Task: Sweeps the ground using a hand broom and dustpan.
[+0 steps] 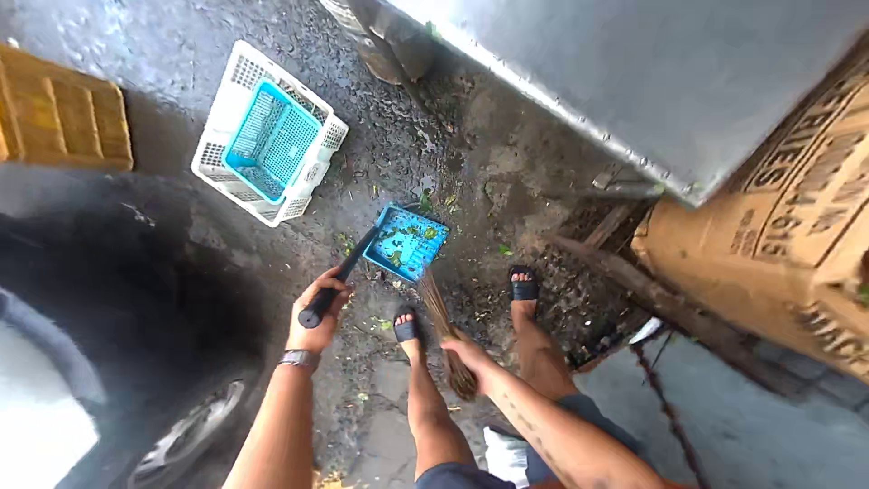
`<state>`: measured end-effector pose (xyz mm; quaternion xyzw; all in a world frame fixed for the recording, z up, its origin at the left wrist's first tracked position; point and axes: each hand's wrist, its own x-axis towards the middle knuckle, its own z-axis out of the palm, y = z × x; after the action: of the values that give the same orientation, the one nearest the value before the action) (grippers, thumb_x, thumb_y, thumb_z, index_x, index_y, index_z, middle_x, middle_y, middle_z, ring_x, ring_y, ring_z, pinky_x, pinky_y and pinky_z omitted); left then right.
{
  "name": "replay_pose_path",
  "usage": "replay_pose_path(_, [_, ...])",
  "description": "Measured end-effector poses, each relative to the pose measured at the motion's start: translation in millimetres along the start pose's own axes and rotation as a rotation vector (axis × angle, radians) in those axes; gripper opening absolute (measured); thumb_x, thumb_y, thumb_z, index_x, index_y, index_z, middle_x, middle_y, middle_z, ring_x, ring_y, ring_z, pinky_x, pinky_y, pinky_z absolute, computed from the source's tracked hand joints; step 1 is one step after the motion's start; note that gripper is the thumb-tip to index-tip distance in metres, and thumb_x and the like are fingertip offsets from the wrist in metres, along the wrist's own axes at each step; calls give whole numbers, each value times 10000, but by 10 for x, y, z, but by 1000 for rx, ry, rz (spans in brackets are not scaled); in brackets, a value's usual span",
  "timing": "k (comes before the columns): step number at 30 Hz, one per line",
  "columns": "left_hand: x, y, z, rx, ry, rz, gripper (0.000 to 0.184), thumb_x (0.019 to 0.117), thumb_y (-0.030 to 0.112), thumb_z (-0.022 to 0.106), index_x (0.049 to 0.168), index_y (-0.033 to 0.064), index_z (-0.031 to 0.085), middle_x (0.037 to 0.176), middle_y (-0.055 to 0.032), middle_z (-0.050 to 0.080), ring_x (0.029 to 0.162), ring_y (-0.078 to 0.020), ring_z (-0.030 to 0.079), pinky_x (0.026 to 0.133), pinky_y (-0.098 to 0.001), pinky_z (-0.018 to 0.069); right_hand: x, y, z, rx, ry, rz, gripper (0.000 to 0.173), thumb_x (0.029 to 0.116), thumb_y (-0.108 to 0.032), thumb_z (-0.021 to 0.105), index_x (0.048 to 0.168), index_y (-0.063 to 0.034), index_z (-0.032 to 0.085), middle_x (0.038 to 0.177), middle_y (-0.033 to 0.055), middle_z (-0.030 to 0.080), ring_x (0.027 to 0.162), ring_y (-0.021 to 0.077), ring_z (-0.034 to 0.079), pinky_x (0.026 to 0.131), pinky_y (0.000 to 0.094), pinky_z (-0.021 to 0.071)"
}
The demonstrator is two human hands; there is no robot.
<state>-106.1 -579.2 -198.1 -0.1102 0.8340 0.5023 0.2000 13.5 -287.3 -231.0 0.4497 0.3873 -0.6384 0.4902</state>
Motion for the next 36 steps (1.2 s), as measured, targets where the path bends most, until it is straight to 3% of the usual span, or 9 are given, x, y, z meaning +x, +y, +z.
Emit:
replay_pose_path(3, [-526,91,-94,-55,99,-66,168,911,22,666,1078,44,675,1421,-113,593,1079,-227,712,891,-424,632,-560,-186,-954,-377,154,-48,748,937,-156,706,1599,-140,358,1464,197,545,1275,313,583,1042,526,504])
replay_pose_path(6, [-1201,44,14,-214,248,-115,218,912,17,661,1129,-1,649,1386,-159,611,990,-269,731,827,-437,646,-349,-305,-1597,-611,404,-126,804,951,-201,700,1637,-148,283,1493,230,518,1340,369,542,1099,578,452])
replay_pose_path(11, [-1857,43,1159,-296,610,-333,226,914,-3,659,1128,-70,634,1291,-200,643,918,-244,733,778,-402,649,372,76,-984,-607,295,-41,769,959,-180,678,1613,-96,283,1363,258,597,1205,371,634,1009,550,537])
replay_pose_path(16, [-1908,-242,1929,-448,950,-526,251,964,-9,637,1201,-83,598,1144,-200,674,823,-227,736,722,-384,653,43,590,-595,-698,27,81,770,929,-194,724,1601,-96,360,1521,202,505,1397,330,499,1147,546,416])
replay_pose_path(21, [-2562,-461,1754,-586,1066,-530,250,969,-10,620,1207,-83,595,1255,-228,651,861,-277,751,729,-421,663,-593,-346,-1252,-900,215,-263,752,923,-214,734,1589,-139,391,1472,168,557,1290,278,598,1068,508,517])
replay_pose_path(25, [-2780,-444,1663,-695,1225,-610,217,1016,29,596,1214,-59,582,1059,-176,717,780,-279,762,692,-425,670,176,-1317,-1561,-916,499,-341,789,946,-209,707,1626,-135,313,1484,208,530,1303,336,568,1056,552,484])
replay_pose_path(28, [-2507,-494,1763,-678,1260,-645,201,1017,30,610,1192,-67,587,951,-161,723,738,-257,756,667,-407,667,869,-693,-1236,-1240,375,-192,737,904,-253,736,1552,-98,422,1321,238,635,1189,376,641,1005,587,525])
replay_pose_path(32, [-2163,-550,1808,-552,1205,-666,207,1014,71,638,1177,-53,611,914,-138,726,710,-211,751,642,-366,662,767,558,-787,-1579,85,35,794,933,-316,679,1633,-302,303,1329,198,659,1207,376,650,1017,610,512])
replay_pose_path(36, [-2155,-595,1632,-422,1024,-689,210,1026,169,645,1157,4,646,892,-97,749,706,-185,756,594,-350,653,-111,257,-904,-1551,52,-6,785,938,-329,708,1623,-314,326,1407,166,617,1249,341,630,1052,586,502])
